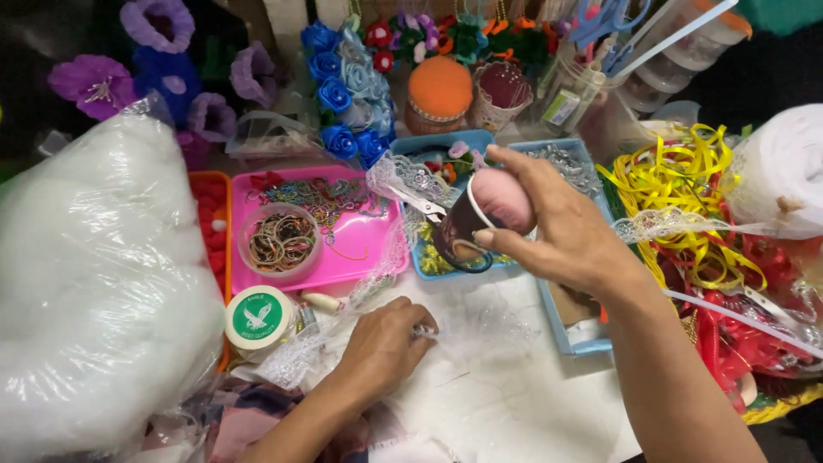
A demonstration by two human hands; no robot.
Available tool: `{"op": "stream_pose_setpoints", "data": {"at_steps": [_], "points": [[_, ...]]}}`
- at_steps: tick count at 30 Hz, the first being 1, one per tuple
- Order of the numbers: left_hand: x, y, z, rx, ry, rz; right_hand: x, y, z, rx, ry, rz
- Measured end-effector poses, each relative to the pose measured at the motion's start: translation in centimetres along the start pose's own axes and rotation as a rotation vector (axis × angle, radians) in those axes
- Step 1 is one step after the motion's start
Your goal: Gathering and pleating white lace to decorate a small pink egg-shaped object.
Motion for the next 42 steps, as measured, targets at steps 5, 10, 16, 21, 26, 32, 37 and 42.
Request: {"op": "stream_pose_setpoints", "data": {"at_steps": [5, 10, 16, 21, 26, 32, 37, 42], "points": [[-0.1, 2.6, -4.0, 0.399, 0.026, -0.053, 4.2, 0.9, 1.0, -0.112, -0.037, 0.123], [-0.7, 4.6, -5.3, 0.506, -0.012, -0.078, 8.6, 0.8, 2.5, -0.085, 0.02, 0.348], [-1.8, 4.9, -4.8, 0.501, 0.004, -0.159, 7.9, 2.7, 2.4, -0.17, 0.005, 0.354], [-2.0, 5.3, -4.6, 0.534, 0.027, -0.181, 7.7, 5.5, -3.5, -0.178, -0.33, 0.421], [-2.5, 5.8, -5.2, 0.557, 0.063, -0.19, 14.4, 7.3, -5.0, -0.056, -0.1, 0.575], [-3.7, 7.5, -6.2, 0.6, 0.068, -0.229, 14.6, 8.2, -5.3, -0.151, -0.141, 0.396], [-4.8, 8.5, -6.3, 0.616, 0.041, -0.268, 12.0, 8.2, -5.2, -0.078, -0.368, 0.266], [-4.7, 8.4, -4.5, 0.472, 0.054, -0.223, 11.2, 7.3, -3.7, 0.015, -0.567, 0.273]]}}
Point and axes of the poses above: each hand's wrist, its own y-axis away from the middle knuckle, its own x-axis out of the palm, z = x × y, the point moved 8 cm from there along -y, towards the middle knuckle, and after that the axes turned 12 degrees about z, right-handed, at the moved point
